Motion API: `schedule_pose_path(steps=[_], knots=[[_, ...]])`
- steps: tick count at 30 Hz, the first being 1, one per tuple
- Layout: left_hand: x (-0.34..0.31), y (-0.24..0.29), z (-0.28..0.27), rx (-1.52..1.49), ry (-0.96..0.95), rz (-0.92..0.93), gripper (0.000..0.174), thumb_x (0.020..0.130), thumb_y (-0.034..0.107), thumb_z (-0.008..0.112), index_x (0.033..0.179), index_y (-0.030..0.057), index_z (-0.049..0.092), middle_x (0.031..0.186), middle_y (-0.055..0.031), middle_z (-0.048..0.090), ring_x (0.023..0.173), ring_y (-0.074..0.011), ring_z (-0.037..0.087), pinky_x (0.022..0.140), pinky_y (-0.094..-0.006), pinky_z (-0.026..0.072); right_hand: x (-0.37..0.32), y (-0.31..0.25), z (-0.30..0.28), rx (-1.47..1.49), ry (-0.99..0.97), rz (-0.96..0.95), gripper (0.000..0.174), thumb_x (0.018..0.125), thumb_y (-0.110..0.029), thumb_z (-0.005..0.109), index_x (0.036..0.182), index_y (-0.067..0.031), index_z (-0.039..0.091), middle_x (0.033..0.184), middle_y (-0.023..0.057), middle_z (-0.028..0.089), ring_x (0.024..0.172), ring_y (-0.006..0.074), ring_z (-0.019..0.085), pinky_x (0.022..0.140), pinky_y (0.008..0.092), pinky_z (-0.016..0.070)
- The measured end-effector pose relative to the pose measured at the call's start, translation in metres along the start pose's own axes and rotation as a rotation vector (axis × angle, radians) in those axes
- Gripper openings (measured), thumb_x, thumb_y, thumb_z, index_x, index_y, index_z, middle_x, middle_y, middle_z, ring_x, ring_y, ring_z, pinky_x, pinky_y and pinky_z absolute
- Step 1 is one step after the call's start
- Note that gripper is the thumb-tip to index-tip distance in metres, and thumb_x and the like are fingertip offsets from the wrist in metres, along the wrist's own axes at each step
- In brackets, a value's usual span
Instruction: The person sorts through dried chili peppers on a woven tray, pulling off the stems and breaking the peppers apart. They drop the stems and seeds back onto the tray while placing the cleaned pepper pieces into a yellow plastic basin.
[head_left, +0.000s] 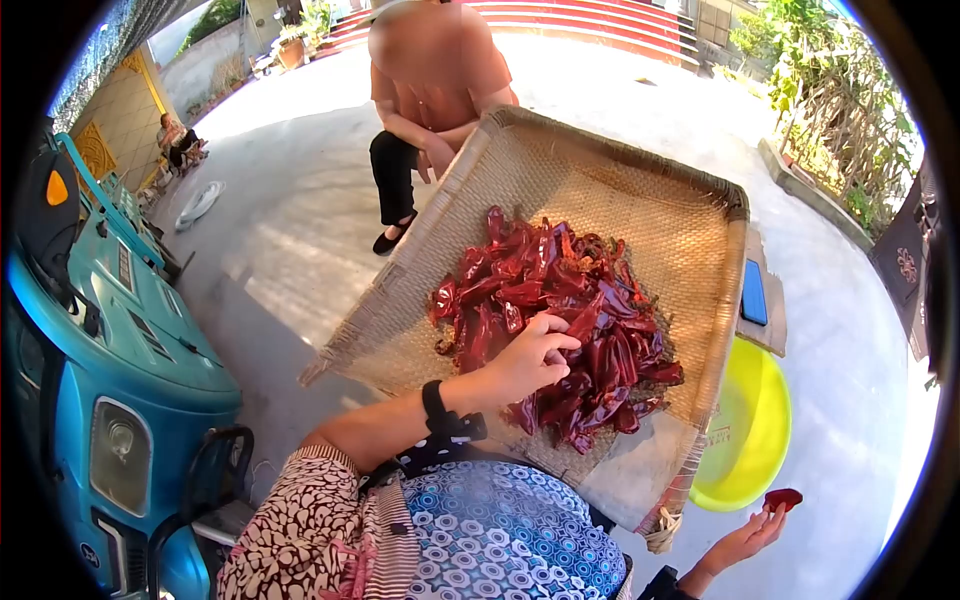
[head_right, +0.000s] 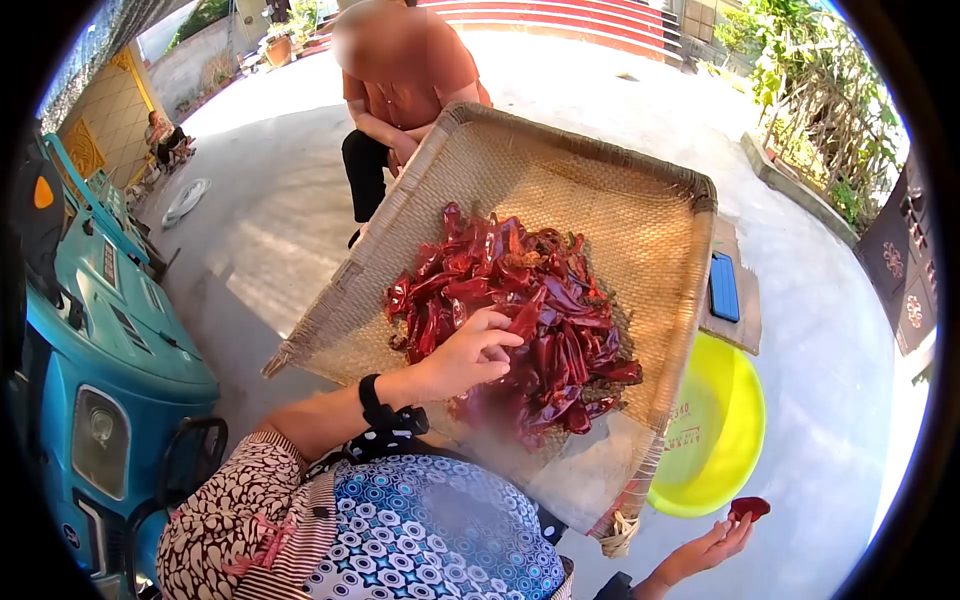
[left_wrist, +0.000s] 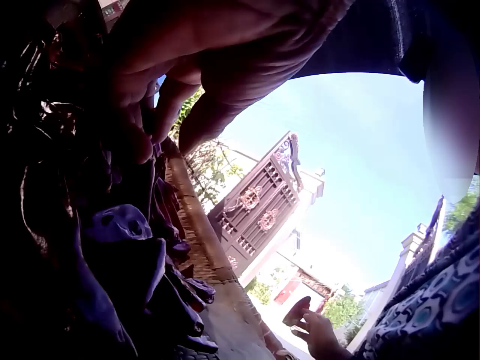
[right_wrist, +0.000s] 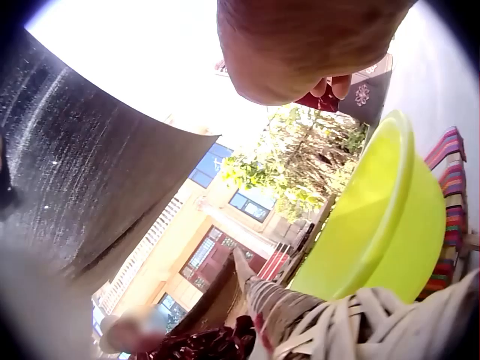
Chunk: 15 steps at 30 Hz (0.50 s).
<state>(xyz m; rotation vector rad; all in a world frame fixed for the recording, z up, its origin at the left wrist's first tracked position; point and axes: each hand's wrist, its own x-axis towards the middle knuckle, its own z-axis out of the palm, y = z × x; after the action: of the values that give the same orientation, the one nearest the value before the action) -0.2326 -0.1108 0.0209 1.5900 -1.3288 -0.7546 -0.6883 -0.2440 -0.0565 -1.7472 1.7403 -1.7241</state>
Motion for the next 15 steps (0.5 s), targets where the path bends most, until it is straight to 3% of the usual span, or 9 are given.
schedule_pose_path(steps=[2,3,5,6,7,9,11,13,15], knots=[[-0.005,0.003,0.000,-0.084,-0.013,0.002,0.037,0.088,0.007,0.062,0.125,0.0019,0.058,0.133,-0.0132,0.036,0.101,-0.0182,0.059,0.090,-0.0307,0.0500,0.002,-0.051,0.019,0.043,-0.107,-0.187,0.040,0.101,-0.013,0.041,0.139,-0.0004,0.046,0.143,0.0176,0.037,0.113,0.0291,0.056,0.095,0.0376,0.0461],[-0.009,0.006,-0.002,-0.121,-0.027,0.003,0.037,0.088,0.007,0.062,0.124,0.0022,0.058,0.133,-0.0130,0.036,0.100,-0.0174,0.059,0.090,-0.0302,0.0499,0.002,-0.070,0.030,0.102,-0.195,-0.129,0.040,0.098,-0.010,0.045,0.137,0.0005,0.046,0.144,0.0171,0.035,0.112,0.0288,0.055,0.094,0.0368,0.0466],[-0.016,0.012,-0.008,-0.107,-0.063,0.000,0.036,0.089,0.009,0.063,0.124,0.0032,0.059,0.132,-0.0113,0.038,0.099,-0.0153,0.060,0.089,-0.0294,0.0497,0.003,-0.066,0.051,0.020,-0.399,-0.210,0.039,0.095,-0.006,0.049,0.133,0.0012,0.049,0.143,0.0169,0.036,0.108,0.0265,0.056,0.091,0.0358,0.0475],[-0.020,0.014,-0.011,-0.129,-0.094,-0.005,0.037,0.088,0.009,0.063,0.124,0.0035,0.060,0.133,-0.0108,0.038,0.099,-0.0150,0.060,0.089,-0.0292,0.0496,0.000,-0.078,0.056,0.050,-0.534,-0.021,0.037,0.092,-0.002,0.051,0.129,0.0018,0.051,0.143,0.0166,0.035,0.102,0.0243,0.057,0.088,0.0346,0.0484],[-0.022,0.017,-0.013,-0.150,-0.126,-0.007,0.037,0.088,0.010,0.064,0.125,0.0038,0.060,0.133,-0.0103,0.038,0.099,-0.0147,0.059,0.089,-0.0290,0.0496,-0.003,-0.094,0.060,0.042,-0.483,-0.115,0.036,0.092,-0.002,0.051,0.128,0.0009,0.051,0.136,0.0154,0.044,0.097,0.0218,0.058,0.084,0.0321,0.0485],[-0.025,0.020,-0.014,-0.271,-0.214,-0.039,0.040,0.089,0.011,0.063,0.129,0.0046,0.059,0.135,-0.0094,0.037,0.099,-0.0150,0.059,0.088,-0.0295,0.0496,-0.015,-0.139,0.062,0.244,-0.687,0.100,0.037,0.095,-0.007,0.053,0.130,0.0005,0.048,0.126,0.0131,0.055,0.090,0.0193,0.061,0.076,0.0283,0.0495],[-0.028,0.033,-0.016,-0.482,-0.286,-0.096,0.040,0.091,0.013,0.060,0.129,0.0025,0.058,0.136,-0.0084,0.036,0.103,-0.0152,0.057,0.088,-0.0294,0.0492,-0.037,-0.206,0.071,0.620,-1.005,0.209,0.037,0.097,-0.013,0.053,0.132,0.0003,0.046,0.117,0.0119,0.060,0.082,0.0164,0.064,0.067,0.0254,0.0496],[-0.029,0.029,-0.010,-0.558,-0.290,-0.022,0.040,0.092,0.013,0.058,0.130,0.0009,0.056,0.135,-0.0086,0.036,0.102,-0.0151,0.057,0.087,-0.0291,0.0491,-0.060,-0.240,0.089,0.724,-1.237,0.326,0.034,0.099,-0.017,0.051,0.128,-0.0001,0.047,0.113,0.0114,0.063,0.078,0.0145,0.065,0.063,0.0248,0.0502],[-0.031,0.021,-0.006,-0.669,-0.288,-0.006,0.040,0.093,0.012,0.056,0.131,-0.0007,0.054,0.135,-0.0086,0.037,0.101,-0.0149,0.057,0.086,-0.0287,0.0487,-0.066,-0.251,0.107,0.814,-1.346,0.384,0.030,0.099,-0.017,0.052,0.124,-0.0012,0.050,0.107,0.0096,0.065,0.079,0.0134,0.064,0.064,0.0251,0.0507]])
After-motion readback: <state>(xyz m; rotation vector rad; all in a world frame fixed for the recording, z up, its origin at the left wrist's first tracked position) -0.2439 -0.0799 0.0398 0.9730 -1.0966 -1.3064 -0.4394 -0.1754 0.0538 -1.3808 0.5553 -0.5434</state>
